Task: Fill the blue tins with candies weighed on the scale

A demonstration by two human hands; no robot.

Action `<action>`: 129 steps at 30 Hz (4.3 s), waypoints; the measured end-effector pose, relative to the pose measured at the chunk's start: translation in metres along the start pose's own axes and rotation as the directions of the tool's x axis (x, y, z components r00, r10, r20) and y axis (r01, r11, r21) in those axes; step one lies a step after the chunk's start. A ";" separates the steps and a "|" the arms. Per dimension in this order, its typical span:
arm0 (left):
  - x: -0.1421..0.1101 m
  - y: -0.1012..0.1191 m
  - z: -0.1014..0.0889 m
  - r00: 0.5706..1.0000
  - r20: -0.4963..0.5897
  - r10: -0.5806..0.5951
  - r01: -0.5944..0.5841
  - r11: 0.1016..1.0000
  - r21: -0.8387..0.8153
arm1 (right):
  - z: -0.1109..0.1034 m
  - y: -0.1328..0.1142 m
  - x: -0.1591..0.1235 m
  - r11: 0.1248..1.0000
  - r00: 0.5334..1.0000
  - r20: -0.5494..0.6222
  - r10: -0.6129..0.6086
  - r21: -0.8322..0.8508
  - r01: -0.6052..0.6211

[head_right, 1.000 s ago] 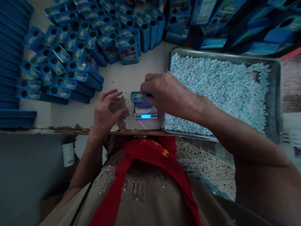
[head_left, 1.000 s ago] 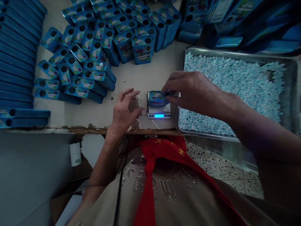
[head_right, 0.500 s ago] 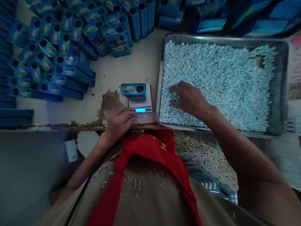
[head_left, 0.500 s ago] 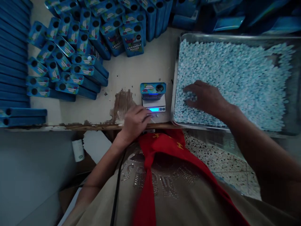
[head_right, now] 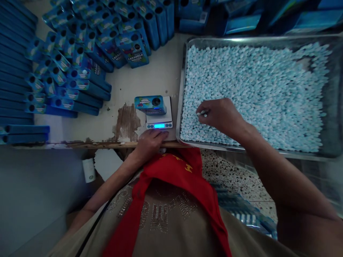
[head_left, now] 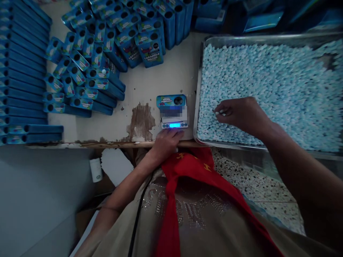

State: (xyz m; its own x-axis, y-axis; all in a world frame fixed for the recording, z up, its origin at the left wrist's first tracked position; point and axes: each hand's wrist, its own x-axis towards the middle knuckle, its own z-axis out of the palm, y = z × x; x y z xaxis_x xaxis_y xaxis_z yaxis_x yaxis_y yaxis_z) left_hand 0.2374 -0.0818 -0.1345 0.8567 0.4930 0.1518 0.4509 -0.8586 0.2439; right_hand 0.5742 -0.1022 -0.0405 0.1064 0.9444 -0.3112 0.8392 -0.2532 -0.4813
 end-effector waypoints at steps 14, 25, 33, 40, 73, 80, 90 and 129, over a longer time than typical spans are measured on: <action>0.010 0.003 -0.060 0.865 -0.485 -0.128 -0.018 0.958 -0.286 | -0.008 -0.019 0.029 0.555 0.989 -0.015 0.145 0.829 -0.069; 0.061 -0.035 -0.101 0.800 -0.501 -0.330 0.206 0.936 -0.287 | -0.001 -0.092 0.059 0.459 0.988 -0.054 -0.148 0.881 0.116; 0.006 -0.061 -0.101 0.639 -0.498 -0.587 0.359 0.800 -0.481 | 0.014 -0.108 0.073 0.585 0.952 -0.204 -0.227 0.753 0.301; 0.035 -0.063 -0.102 0.734 -0.500 -0.459 0.285 0.877 -0.388 | 0.001 -0.061 0.066 0.303 0.973 -0.229 0.000 0.928 0.219; -0.021 -0.137 -0.089 0.621 -0.535 -0.573 0.386 0.817 -0.428 | -0.018 -0.101 0.035 0.540 0.986 0.062 -0.154 0.841 0.031; -0.027 -0.129 -0.093 0.646 -0.495 -0.581 0.420 0.812 -0.405 | -0.015 -0.108 0.031 0.531 0.989 0.073 -0.127 0.848 0.006; -0.042 -0.137 -0.081 0.609 -0.506 -0.611 0.415 0.789 -0.453 | -0.013 -0.114 0.029 0.592 0.997 0.032 -0.075 0.806 0.018; -0.067 -0.176 -0.244 0.828 -0.496 -0.262 0.337 0.939 0.066 | 0.011 -0.093 0.079 0.938 0.922 -0.244 -0.300 0.101 0.332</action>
State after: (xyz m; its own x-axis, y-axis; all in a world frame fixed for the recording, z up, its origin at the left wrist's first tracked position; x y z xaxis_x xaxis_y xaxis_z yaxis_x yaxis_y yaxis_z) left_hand 0.0394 0.0709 0.0458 0.4667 0.7030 0.5367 0.7290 -0.6494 0.2167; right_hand 0.4989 -0.0066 -0.0295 -0.0236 0.9980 0.0580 0.7686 0.0552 -0.6374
